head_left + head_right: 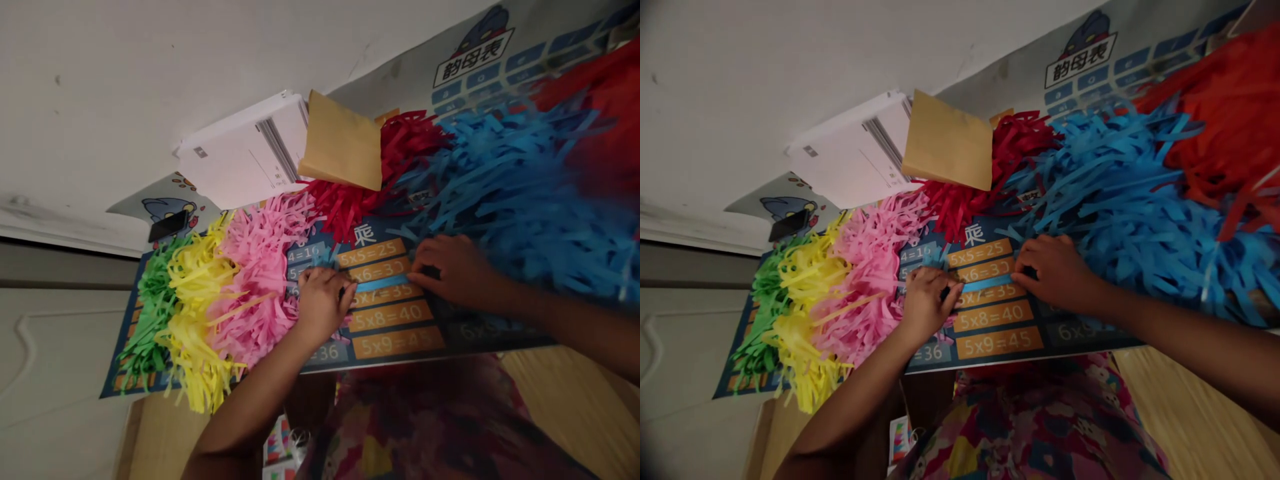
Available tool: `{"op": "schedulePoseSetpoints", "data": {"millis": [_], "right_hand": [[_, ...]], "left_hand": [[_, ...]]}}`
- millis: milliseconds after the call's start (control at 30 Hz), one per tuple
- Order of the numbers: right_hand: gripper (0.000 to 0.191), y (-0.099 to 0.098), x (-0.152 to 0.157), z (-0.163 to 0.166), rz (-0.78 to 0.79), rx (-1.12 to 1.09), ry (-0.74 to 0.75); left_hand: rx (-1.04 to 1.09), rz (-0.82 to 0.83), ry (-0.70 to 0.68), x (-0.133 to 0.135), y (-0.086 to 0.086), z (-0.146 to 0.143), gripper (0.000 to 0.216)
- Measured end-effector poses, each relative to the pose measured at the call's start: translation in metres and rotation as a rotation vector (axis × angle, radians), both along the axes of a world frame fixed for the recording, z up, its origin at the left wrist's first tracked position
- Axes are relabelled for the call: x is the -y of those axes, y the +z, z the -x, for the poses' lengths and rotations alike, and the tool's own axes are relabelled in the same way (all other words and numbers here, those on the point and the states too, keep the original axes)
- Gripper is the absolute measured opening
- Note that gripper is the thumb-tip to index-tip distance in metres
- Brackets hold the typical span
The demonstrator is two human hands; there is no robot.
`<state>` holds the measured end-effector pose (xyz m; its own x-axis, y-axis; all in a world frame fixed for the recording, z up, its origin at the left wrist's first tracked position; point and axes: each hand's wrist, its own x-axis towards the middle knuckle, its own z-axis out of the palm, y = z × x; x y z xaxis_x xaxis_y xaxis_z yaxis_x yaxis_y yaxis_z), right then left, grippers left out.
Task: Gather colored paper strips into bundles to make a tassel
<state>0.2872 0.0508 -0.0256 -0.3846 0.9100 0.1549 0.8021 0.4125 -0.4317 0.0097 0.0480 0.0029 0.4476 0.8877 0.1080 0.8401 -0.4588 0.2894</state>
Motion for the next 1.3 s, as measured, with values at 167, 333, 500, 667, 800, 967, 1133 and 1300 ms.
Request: {"op": "schedulePoseSetpoints", "data": {"millis": [167,333,500,667,800,967,1133,1300], "right_hand": [[0.009,0.018,0.002,0.010,-0.106,0.135,0.014],[0.017,0.033,0.012,0.028,-0.363,0.276,0.315],[0.029,0.032,0.005,0.035,-0.404,0.361,0.359],[0.023,0.037,0.007,0.043,-0.405,0.346,0.298],[0.027,0.028,0.015,0.037,-0.429,0.347,0.334],[0.019,0.010,0.011,0.012,-0.429,0.243,0.256],[0.018,0.004,0.000,0.007,-0.289,0.175,0.194],[0.021,0.008,-0.011,0.013,-0.202,0.215,0.226]], "left_hand": [[-0.082,-0.099,-0.046,0.000,0.001,-0.001,0.015],[-0.211,-0.326,-0.405,0.004,0.012,-0.007,0.019],[-0.238,-0.359,-0.444,0.001,0.018,-0.021,0.024],[-0.212,-0.364,-0.431,-0.002,0.012,-0.024,0.024],[-0.153,-0.418,-0.407,0.004,0.005,-0.016,0.019],[-0.020,-0.358,-0.334,0.009,0.001,-0.005,0.012],[0.246,-0.097,-0.105,0.008,-0.005,0.001,0.009],[0.289,0.036,0.009,0.008,-0.007,-0.001,0.009]]}}
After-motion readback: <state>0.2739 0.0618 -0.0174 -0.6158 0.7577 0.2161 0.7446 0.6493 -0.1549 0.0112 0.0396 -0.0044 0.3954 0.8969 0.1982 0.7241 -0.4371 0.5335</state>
